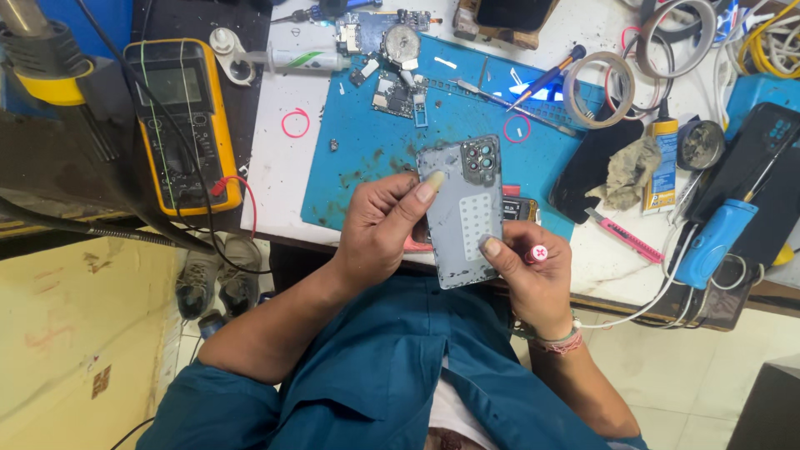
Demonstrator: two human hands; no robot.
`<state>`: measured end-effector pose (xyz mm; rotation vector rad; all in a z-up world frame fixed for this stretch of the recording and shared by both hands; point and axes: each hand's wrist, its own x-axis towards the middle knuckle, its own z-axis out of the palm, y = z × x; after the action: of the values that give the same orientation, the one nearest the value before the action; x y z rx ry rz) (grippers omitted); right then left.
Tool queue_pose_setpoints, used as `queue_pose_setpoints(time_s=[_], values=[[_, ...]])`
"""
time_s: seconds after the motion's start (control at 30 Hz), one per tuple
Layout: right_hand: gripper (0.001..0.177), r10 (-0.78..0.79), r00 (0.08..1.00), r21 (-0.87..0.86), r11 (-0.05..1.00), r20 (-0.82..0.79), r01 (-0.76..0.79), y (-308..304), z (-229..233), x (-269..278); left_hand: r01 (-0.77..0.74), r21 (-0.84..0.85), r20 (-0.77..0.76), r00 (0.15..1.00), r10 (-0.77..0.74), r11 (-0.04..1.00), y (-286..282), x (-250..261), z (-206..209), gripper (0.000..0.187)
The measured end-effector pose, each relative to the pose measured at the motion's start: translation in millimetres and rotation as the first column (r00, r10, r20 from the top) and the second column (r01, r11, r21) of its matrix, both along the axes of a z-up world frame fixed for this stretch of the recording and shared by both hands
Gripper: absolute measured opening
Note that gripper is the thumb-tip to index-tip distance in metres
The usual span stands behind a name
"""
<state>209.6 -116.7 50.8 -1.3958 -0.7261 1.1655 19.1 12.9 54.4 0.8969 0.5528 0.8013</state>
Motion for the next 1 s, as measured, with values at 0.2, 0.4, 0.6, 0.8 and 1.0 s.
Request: queue_pose_setpoints(time_s=[0.2,0.4,0.6,0.8,1.0], values=[[0.014,0.016,0.999,-0.012,1.0,-0.028,-0.017,-1.1,-1.4,1.3,0.001,-0.004,0.002,1.0,-0.001,1.0,-0.7,0.5,2.8,0.03],[0.013,0.024,0.999,-0.004,1.0,-0.033,-0.024,-0.8,-5.8,2.2,0.01,-0.013,-0.009,1.0,-0.01,1.0,1.9,1.6,4.9,0.025],[0.017,0.073,0.995,-0.019,0.997,-0.064,-0.074,1.2,-1.4,3.2,0.024,-0.015,0.039,0.999,-0.023,1.0,3.8,5.2,3.4,0.02],[0.019,0.094,0.989,-0.043,0.994,-0.112,-0.099,-0.9,-2.3,4.6,0.067,-0.001,0.052,0.996,-0.066,0.998,5.3,1.4,1.6,0.019],[0.018,0.117,0.988,-0.027,0.992,-0.099,-0.12,-5.5,-9.1,7.8,0.081,-0.053,0.05,0.996,-0.078,0.995,4.6,1.0,1.0,0.018]])
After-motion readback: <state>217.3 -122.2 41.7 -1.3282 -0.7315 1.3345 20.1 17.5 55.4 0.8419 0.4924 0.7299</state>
